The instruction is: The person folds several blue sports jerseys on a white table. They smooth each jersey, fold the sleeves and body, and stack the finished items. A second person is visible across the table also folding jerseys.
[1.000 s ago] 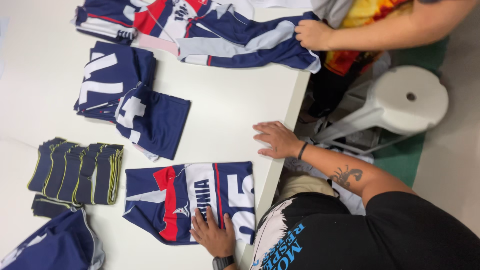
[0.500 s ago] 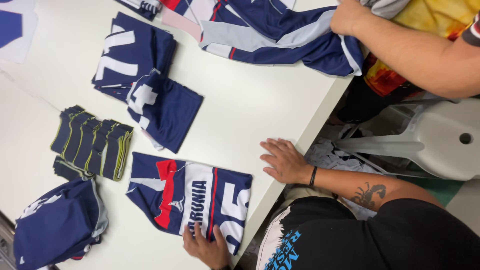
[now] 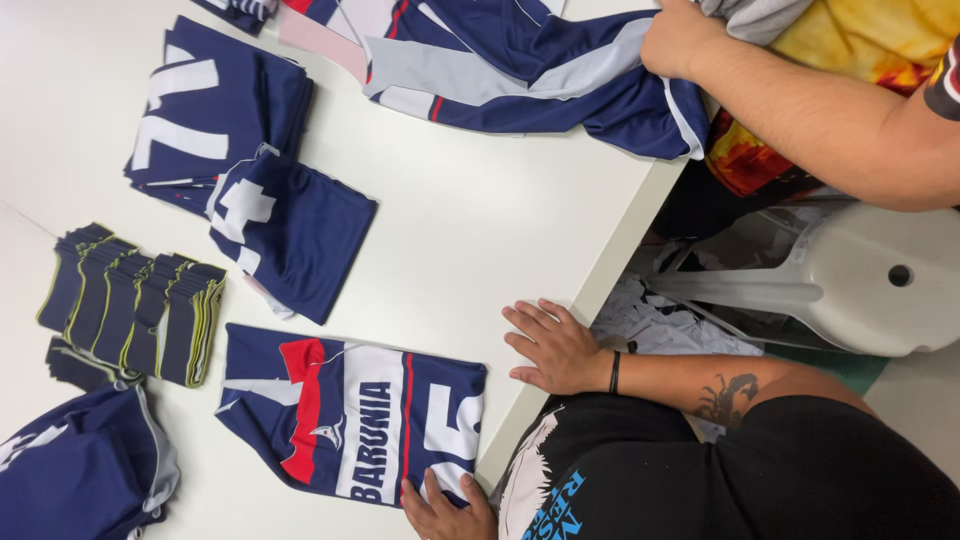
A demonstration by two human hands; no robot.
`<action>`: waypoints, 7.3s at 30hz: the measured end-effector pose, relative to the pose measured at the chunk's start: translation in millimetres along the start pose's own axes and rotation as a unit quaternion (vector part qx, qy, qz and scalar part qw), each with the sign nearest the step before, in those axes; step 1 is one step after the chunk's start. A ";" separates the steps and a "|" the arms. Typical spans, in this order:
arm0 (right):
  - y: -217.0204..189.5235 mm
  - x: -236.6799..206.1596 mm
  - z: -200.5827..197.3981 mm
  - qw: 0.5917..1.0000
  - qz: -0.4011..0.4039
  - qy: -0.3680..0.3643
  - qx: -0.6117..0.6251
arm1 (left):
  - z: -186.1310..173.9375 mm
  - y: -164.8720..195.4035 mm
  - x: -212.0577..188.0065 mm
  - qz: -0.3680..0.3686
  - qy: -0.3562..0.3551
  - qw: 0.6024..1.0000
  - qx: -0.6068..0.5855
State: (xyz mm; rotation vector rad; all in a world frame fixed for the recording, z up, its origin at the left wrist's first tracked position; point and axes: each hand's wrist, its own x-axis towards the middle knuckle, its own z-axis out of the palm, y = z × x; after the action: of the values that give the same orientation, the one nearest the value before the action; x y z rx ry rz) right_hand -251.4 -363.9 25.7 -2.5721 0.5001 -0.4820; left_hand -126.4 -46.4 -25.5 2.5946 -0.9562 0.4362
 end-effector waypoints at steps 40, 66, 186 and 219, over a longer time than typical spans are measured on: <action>11.1 -4.2 5.1 0.999 0.023 0.016 -0.031 | 33.3 -26.1 -17.8 0.049 0.016 0.998 0.026; 6.1 -4.3 -0.7 0.999 0.027 0.021 -0.024 | 32.1 -29.4 -15.6 0.067 0.022 0.997 0.033; 4.3 0.7 3.3 0.999 0.014 0.009 -0.031 | 33.3 -37.8 -17.9 0.066 0.005 0.997 0.049; 4.9 0.3 1.1 0.999 0.017 0.002 -0.030 | 29.6 -32.7 -19.9 0.041 -0.014 0.998 0.051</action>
State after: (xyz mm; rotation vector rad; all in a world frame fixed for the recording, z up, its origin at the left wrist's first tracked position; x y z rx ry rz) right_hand -252.0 -367.6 22.4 -2.6148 0.5683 -0.4682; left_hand -114.1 -24.0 -66.6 2.6662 -1.0810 0.4838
